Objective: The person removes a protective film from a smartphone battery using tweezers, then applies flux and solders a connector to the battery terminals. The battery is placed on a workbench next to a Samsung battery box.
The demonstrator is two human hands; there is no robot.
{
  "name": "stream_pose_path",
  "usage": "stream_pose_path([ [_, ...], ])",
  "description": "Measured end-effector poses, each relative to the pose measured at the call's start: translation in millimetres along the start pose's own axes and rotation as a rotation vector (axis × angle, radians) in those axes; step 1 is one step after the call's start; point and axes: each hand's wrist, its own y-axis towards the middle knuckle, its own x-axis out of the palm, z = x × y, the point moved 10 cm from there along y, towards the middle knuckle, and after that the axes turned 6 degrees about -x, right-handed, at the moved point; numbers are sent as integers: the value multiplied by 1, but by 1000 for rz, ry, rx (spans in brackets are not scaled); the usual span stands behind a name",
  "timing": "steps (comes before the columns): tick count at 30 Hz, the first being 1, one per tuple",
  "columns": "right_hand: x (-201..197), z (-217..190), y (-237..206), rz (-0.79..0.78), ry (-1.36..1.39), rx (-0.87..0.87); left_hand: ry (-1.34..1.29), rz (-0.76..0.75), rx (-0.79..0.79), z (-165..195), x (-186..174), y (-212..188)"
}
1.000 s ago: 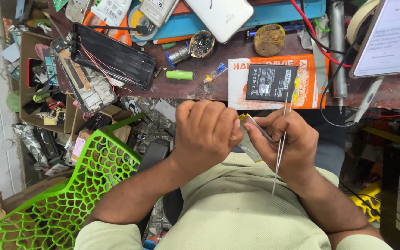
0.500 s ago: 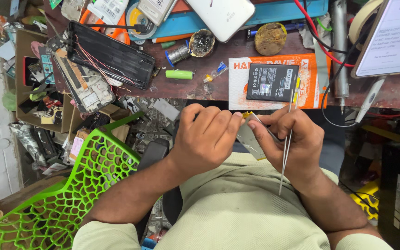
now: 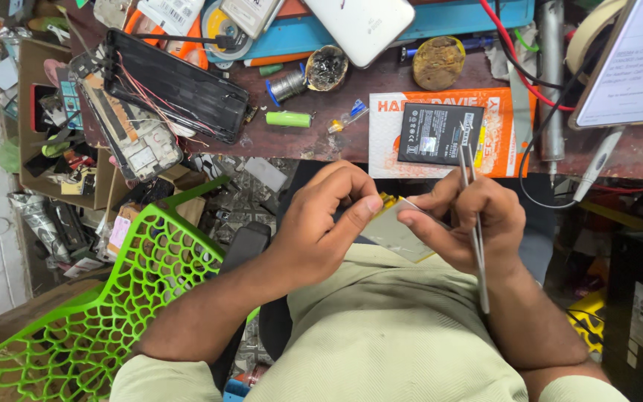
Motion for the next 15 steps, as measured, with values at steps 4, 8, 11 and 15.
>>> stream_pose_path([
  [4, -3, 0, -1, -23, 1, -95, -150, -84, -115, -10, 4, -4],
  [8, -1, -5, -3, -21, 43, -185, -169, -72, -99, -8, 2, -7],
  [11, -1, -5, -3, -11, 55, -191, -150, -58, -82, -6, 1, -7],
  [15, 2, -1, -3, -33, 139, -149, -201, -89, -148, -12, 2, -7],
])
